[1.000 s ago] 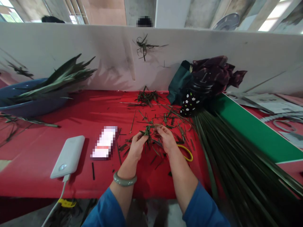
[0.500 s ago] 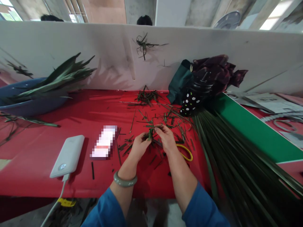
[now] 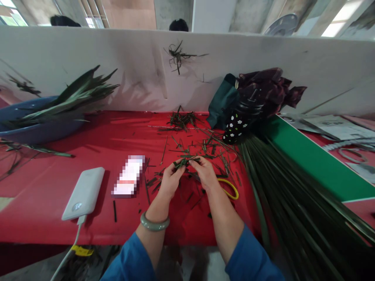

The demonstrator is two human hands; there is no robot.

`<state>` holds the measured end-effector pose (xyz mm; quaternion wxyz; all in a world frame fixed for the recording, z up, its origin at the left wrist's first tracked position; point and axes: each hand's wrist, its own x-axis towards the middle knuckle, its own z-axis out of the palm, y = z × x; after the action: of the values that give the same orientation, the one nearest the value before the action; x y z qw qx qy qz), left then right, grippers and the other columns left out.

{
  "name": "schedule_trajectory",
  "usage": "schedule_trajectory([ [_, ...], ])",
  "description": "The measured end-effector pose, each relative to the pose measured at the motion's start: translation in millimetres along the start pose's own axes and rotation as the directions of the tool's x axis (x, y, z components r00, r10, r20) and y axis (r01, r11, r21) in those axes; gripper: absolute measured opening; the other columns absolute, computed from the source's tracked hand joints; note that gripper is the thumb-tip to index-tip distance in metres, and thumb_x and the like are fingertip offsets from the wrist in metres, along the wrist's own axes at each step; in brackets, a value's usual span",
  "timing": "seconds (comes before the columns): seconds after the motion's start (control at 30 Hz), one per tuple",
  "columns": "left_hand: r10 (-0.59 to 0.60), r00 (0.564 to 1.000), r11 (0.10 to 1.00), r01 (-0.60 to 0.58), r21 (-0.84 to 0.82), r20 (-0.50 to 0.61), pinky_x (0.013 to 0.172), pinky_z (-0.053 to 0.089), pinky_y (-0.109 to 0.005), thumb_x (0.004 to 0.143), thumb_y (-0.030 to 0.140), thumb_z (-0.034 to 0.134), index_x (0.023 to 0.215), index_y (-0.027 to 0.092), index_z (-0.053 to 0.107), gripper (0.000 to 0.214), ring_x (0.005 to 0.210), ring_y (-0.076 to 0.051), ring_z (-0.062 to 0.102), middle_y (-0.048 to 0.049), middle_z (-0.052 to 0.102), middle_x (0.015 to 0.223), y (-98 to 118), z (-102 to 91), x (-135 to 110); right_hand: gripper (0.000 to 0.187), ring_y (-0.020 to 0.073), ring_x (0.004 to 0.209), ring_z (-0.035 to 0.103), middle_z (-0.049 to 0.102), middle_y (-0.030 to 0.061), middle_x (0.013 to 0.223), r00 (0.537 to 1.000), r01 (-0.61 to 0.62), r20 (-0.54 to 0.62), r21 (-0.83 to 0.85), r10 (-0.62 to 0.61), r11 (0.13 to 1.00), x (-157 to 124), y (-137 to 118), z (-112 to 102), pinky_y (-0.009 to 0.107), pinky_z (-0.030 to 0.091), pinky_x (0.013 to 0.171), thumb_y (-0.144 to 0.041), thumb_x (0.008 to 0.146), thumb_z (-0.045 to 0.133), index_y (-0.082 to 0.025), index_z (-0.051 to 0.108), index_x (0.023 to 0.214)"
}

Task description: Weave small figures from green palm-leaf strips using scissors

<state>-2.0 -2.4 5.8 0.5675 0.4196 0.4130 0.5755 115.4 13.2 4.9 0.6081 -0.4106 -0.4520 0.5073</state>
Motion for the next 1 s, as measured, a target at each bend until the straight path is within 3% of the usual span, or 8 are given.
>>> schedule_trajectory([
  [0.3, -0.016, 1.000, 0.999, 0.017, -0.029, 0.020, 0.083, 0.042, -0.028, 0.058, 0.024, 0.067, 0.089, 0.016, 0.064, 0.032, 0.080, -0.013, 0.058, -0.0043, 0.065, 0.087, 2, 0.9, -1, 0.015, 0.0097, 0.066, 0.052, 0.059, -0.0037, 0.068, 0.999, -0.031, -0.022, 0.063, 0.032, 0.998, -1, -3, 1, 0.023, 0.042, 0.067, -0.024, 0.059, 0.065, -0.020, 0.060, 0.073],
  [0.4, 0.020, 0.999, 1.000, -0.021, 0.013, 0.032, 0.079, 0.043, -0.027, 0.060, 0.024, 0.066, 0.098, 0.017, 0.061, 0.039, 0.078, -0.012, 0.057, -0.0036, 0.064, 0.086, 1, -0.1, -1, 0.014, 0.0098, 0.065, 0.052, 0.058, -0.0034, 0.067, 0.999, -0.036, -0.014, 0.077, 0.037, 0.996, -2, -6, 3, 0.024, 0.042, 0.067, -0.024, 0.059, 0.065, -0.019, 0.060, 0.071],
  [0.5, 0.045, 0.995, 0.997, -0.051, 0.064, 0.085, 0.074, 0.043, -0.024, 0.064, 0.024, 0.064, 0.111, 0.019, 0.053, 0.049, 0.073, -0.010, 0.055, -0.0015, 0.061, 0.082, -1, -1.6, -1, 0.011, 0.0093, 0.063, 0.051, 0.057, -0.0041, 0.064, 0.999, -0.033, -0.016, 0.093, 0.035, 0.995, -2, -6, 3, 0.023, 0.041, 0.066, -0.024, 0.060, 0.064, -0.019, 0.059, 0.068],
  [0.67, 0.098, 0.979, 0.987, -0.119, 0.111, 0.180, 0.076, 0.041, -0.023, 0.066, 0.022, 0.062, 0.103, 0.019, 0.056, 0.038, 0.078, -0.010, 0.052, -0.0024, 0.058, 0.089, -4, -3.9, -1, 0.011, 0.0087, 0.063, 0.050, 0.056, -0.0048, 0.064, 0.999, -0.036, 0.000, 0.079, 0.036, 0.996, -2, -4, 1, 0.022, 0.039, 0.064, -0.023, 0.060, 0.063, -0.019, 0.058, 0.069],
  [1.0, 0.161, 0.982, 0.974, -0.174, 0.148, 0.096, 0.075, 0.041, -0.022, 0.066, 0.020, 0.061, 0.098, 0.020, 0.058, 0.033, 0.078, -0.010, 0.052, -0.0013, 0.059, 0.088, -7, -4.4, 2, 0.010, 0.0093, 0.060, 0.048, 0.054, -0.0041, 0.060, 0.993, -0.121, 0.013, 0.047, 0.121, 0.991, -3, -10, 4, 0.023, 0.037, 0.062, -0.025, 0.058, 0.063, -0.018, 0.058, 0.062],
])
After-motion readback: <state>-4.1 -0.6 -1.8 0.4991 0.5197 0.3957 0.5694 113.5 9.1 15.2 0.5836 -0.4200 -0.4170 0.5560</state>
